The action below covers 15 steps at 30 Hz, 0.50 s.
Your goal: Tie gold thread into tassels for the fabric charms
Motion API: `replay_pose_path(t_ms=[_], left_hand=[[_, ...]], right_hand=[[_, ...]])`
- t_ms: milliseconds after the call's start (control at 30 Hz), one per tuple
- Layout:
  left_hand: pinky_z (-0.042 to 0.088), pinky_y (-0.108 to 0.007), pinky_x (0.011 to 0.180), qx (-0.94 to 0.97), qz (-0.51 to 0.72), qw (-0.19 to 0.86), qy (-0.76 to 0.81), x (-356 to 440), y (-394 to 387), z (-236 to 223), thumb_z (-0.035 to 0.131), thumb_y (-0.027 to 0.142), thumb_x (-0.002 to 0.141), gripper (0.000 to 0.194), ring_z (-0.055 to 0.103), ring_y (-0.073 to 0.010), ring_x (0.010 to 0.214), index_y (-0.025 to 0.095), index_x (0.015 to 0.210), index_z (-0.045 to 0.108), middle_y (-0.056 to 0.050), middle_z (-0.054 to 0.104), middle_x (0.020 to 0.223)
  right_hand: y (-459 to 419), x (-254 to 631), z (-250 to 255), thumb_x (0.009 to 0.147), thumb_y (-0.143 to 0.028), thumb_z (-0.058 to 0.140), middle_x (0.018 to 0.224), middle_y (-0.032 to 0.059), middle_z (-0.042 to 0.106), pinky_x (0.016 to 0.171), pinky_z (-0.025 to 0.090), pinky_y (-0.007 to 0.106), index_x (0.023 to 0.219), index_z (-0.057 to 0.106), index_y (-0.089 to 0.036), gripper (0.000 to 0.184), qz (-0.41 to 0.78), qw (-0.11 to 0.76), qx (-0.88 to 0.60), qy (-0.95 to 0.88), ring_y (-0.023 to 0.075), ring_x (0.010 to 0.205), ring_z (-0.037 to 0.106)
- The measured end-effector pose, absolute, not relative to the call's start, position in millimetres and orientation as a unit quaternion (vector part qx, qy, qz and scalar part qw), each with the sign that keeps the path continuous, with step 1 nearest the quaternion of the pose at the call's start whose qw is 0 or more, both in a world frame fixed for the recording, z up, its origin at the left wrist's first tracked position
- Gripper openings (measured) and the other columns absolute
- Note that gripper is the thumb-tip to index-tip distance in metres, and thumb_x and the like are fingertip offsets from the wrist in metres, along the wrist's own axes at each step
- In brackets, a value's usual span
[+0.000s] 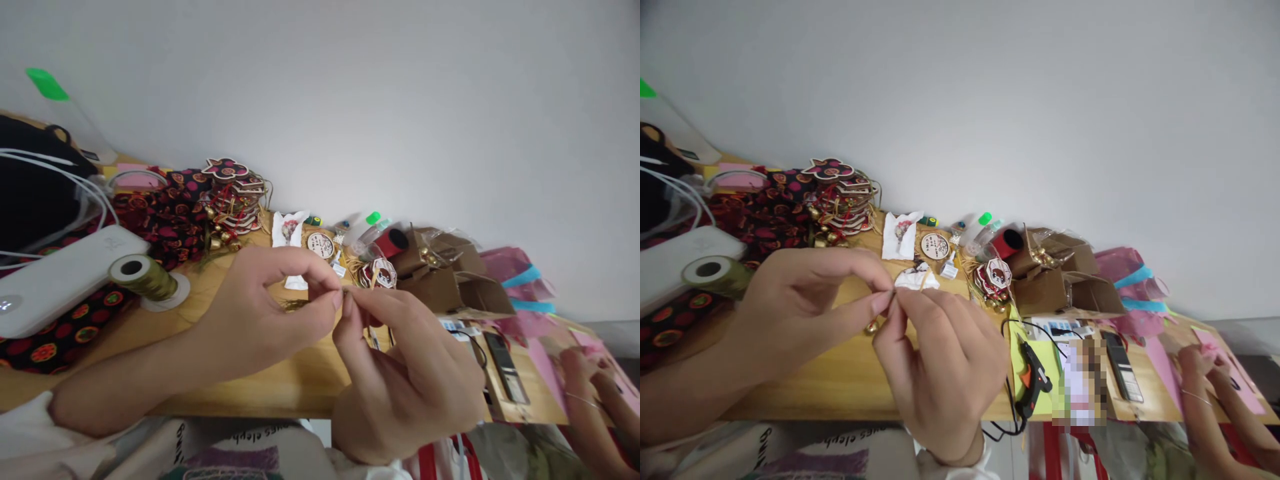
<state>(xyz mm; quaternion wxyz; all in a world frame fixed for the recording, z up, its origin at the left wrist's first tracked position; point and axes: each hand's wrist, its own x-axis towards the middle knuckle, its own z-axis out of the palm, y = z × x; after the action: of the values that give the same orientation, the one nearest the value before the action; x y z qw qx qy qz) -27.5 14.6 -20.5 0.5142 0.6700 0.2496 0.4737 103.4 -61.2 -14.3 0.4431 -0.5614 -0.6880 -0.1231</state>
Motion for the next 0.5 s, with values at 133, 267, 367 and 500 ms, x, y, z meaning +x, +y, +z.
replay_pose_path(t_ms=[133, 267, 367, 500], left_hand=[[0.049, -0.022, 0.055, 0.682, 0.471, 0.499, 0.253, -28.0, 14.4, -18.9, 0.059, 0.01, 0.072, 0.015, 0.058, -0.0113, 0.057, 0.021, 0.064, 0.064, 0.005, 0.066, 0.06], [0.047, -0.02, 0.057, 0.699, 0.467, 0.476, 0.257, -28.1, 14.6, -18.1, 0.058, 0.009, 0.071, 0.015, 0.058, -0.0101, 0.058, 0.021, 0.064, 0.063, 0.006, 0.066, 0.06], [0.046, -0.02, 0.058, 0.708, 0.464, 0.462, 0.264, -28.2, 14.9, -18.2, 0.057, 0.007, 0.07, 0.015, 0.057, -0.0092, 0.058, 0.021, 0.065, 0.062, 0.007, 0.066, 0.06], [0.045, -0.019, 0.058, 0.723, 0.457, 0.443, 0.269, -29.4, 15.0, -19.0, 0.057, 0.007, 0.07, 0.016, 0.058, -0.009, 0.059, 0.021, 0.064, 0.06, 0.007, 0.065, 0.06]], right_hand=[[-59.4, 100.2, -14.2, 0.076, -0.005, 0.071, 0.073, -0.0012, 0.071, 0.057, 0.054, 0.025, 0.092, 0.068, -0.021, 0.023, -0.173, 0.449, -0.554, -0.68, 0.0115, 0.063, 0.065], [-57.8, 98.5, -15.8, 0.075, -0.004, 0.072, 0.073, -0.0004, 0.072, 0.058, 0.053, 0.027, 0.09, 0.068, -0.02, 0.022, -0.179, 0.449, -0.554, -0.678, 0.0126, 0.064, 0.065], [-56.8, 97.9, -17.5, 0.074, -0.004, 0.073, 0.074, 0.0004, 0.072, 0.056, 0.051, 0.028, 0.089, 0.069, -0.018, 0.021, -0.19, 0.447, -0.554, -0.676, 0.0131, 0.062, 0.065], [-55.8, 97.1, -19.3, 0.073, -0.005, 0.073, 0.072, -0.0005, 0.071, 0.055, 0.05, 0.028, 0.087, 0.069, -0.019, 0.021, -0.199, 0.446, -0.559, -0.67, 0.0128, 0.06, 0.064]])
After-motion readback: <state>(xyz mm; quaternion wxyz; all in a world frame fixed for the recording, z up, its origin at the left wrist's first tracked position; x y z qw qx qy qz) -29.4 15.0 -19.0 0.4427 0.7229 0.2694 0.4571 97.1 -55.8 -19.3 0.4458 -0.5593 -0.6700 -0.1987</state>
